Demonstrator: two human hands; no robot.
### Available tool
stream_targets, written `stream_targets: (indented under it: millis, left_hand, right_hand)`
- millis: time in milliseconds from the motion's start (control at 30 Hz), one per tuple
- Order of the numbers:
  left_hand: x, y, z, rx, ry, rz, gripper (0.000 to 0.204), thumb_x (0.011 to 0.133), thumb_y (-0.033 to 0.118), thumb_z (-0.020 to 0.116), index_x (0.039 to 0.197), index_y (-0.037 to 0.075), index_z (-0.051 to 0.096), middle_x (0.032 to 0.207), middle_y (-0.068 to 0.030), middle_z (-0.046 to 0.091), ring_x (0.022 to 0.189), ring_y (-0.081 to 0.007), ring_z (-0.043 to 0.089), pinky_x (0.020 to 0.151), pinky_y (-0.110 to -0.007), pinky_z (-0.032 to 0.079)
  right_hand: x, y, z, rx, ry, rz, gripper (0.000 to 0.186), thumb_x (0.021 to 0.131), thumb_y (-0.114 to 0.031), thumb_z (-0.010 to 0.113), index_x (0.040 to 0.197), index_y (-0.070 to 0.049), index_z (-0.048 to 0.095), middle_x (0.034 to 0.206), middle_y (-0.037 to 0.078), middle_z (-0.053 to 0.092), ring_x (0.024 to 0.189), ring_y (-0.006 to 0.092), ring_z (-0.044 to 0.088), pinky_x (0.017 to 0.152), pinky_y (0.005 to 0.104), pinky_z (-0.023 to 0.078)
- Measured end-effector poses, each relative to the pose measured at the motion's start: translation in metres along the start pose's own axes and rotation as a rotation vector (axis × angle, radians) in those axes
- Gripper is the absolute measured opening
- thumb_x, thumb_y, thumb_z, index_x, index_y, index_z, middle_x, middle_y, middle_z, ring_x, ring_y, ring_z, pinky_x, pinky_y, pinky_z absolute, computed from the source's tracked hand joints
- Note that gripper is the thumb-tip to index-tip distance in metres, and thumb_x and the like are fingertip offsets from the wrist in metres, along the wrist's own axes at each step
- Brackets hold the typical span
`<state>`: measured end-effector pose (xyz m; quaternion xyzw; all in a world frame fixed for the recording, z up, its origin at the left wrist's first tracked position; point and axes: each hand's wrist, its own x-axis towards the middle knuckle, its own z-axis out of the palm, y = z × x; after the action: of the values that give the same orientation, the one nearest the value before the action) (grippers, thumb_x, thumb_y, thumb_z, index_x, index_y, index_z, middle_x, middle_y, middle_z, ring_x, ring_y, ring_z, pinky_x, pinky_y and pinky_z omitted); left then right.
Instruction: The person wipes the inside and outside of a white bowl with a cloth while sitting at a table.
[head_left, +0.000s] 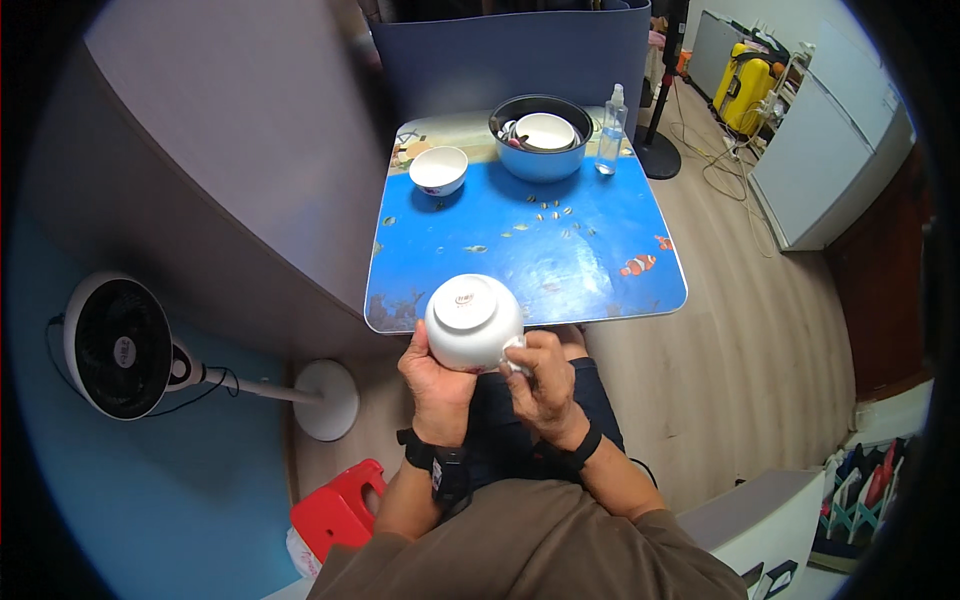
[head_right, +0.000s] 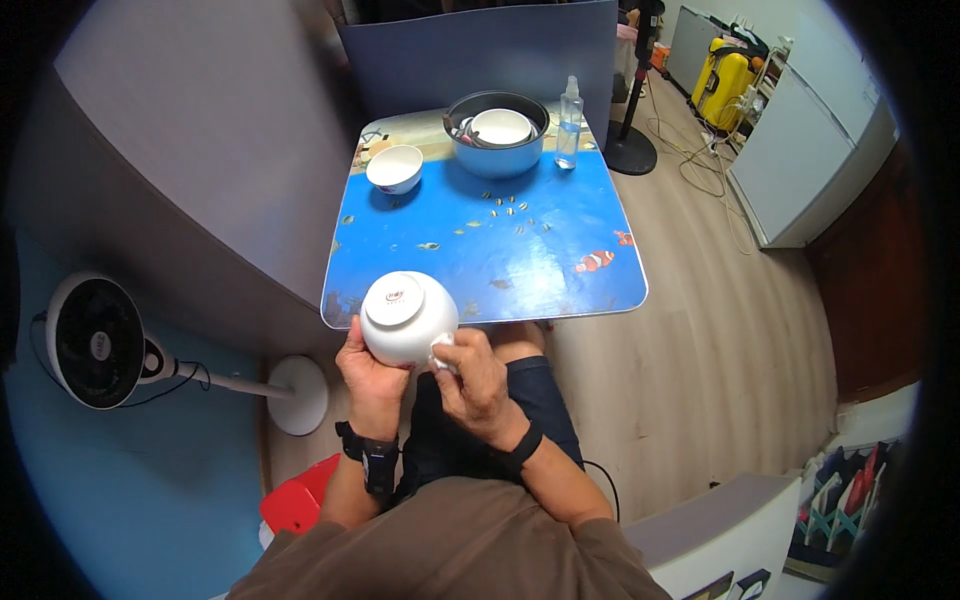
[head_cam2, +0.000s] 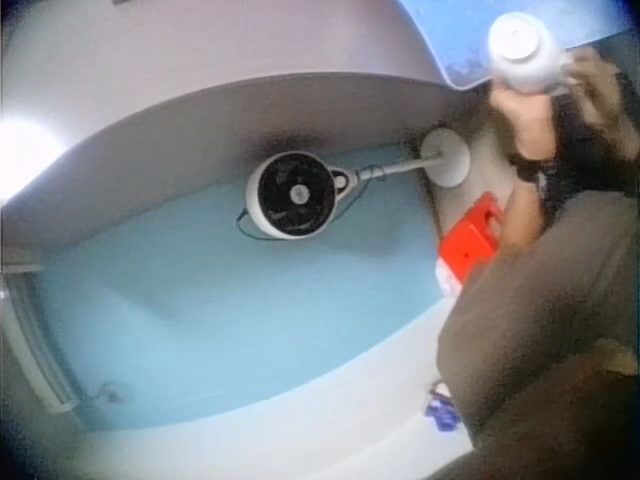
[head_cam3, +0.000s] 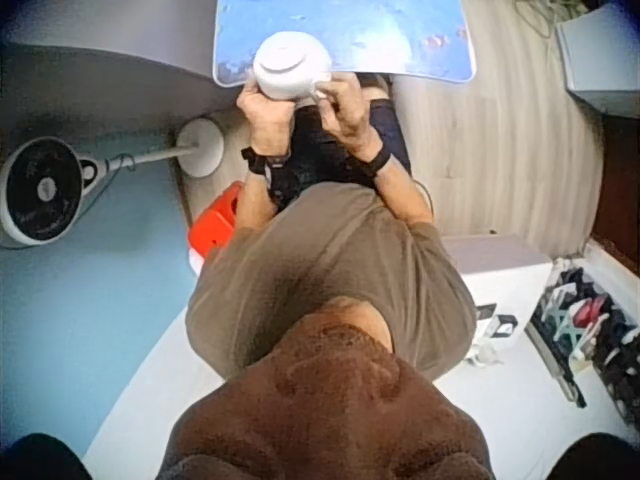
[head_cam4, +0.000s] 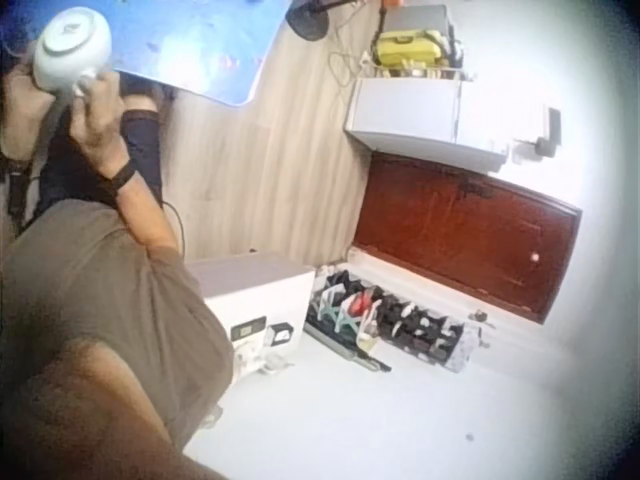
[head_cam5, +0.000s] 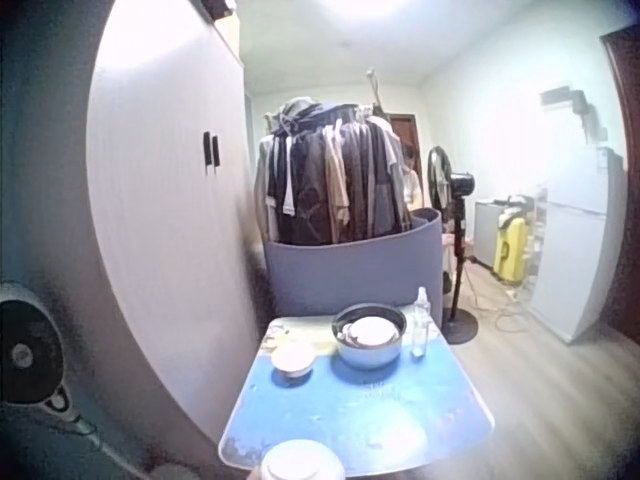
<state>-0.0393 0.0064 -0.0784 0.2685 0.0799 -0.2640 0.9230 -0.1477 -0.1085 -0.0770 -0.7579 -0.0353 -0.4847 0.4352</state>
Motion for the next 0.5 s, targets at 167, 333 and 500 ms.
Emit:
stream_targets:
  millis: [167,333,500]
  left_hand:
    - [-0.003,-0.005,0.010,-0.088,-0.074,-0.071,0.044,0.098,0.033,0.050,0.129,0.003,0.054,0.131,-0.0159,0.057,0.122,-0.0336,0.054,0.104,-0.054,0.041]
    - [-0.021,-0.028,-0.003,0.726,-0.160,0.209,0.050,0.099,0.039,0.052,0.127,-0.002,0.054,0.124,-0.0119,0.060,0.114,-0.0250,0.057,0.101,-0.041,0.045]
    - [-0.025,-0.007,0.014,0.351,-0.254,-0.007,0.047,0.104,0.035,0.041,0.132,-0.002,0.050,0.128,-0.0139,0.058,0.119,-0.0296,0.055,0.105,-0.046,0.042]
  right_hand:
    - [0.032,-0.007,-0.005,-0.133,-0.078,-0.072,0.034,0.070,0.008,0.069,0.101,-0.002,0.059,0.091,0.016,0.057,0.074,0.0319,0.063,0.061,0.0380,0.053]
    - [0.063,-0.008,0.006,-0.209,-0.424,-0.154,0.024,0.072,-0.002,0.067,0.096,-0.003,0.061,0.081,0.011,0.053,0.070,0.0280,0.061,0.055,0.0371,0.050]
    - [0.043,-0.003,0.010,-0.175,-0.350,-0.247,0.027,0.071,-0.004,0.068,0.098,-0.005,0.064,0.082,0.009,0.054,0.071,0.0245,0.062,0.056,0.0352,0.052]
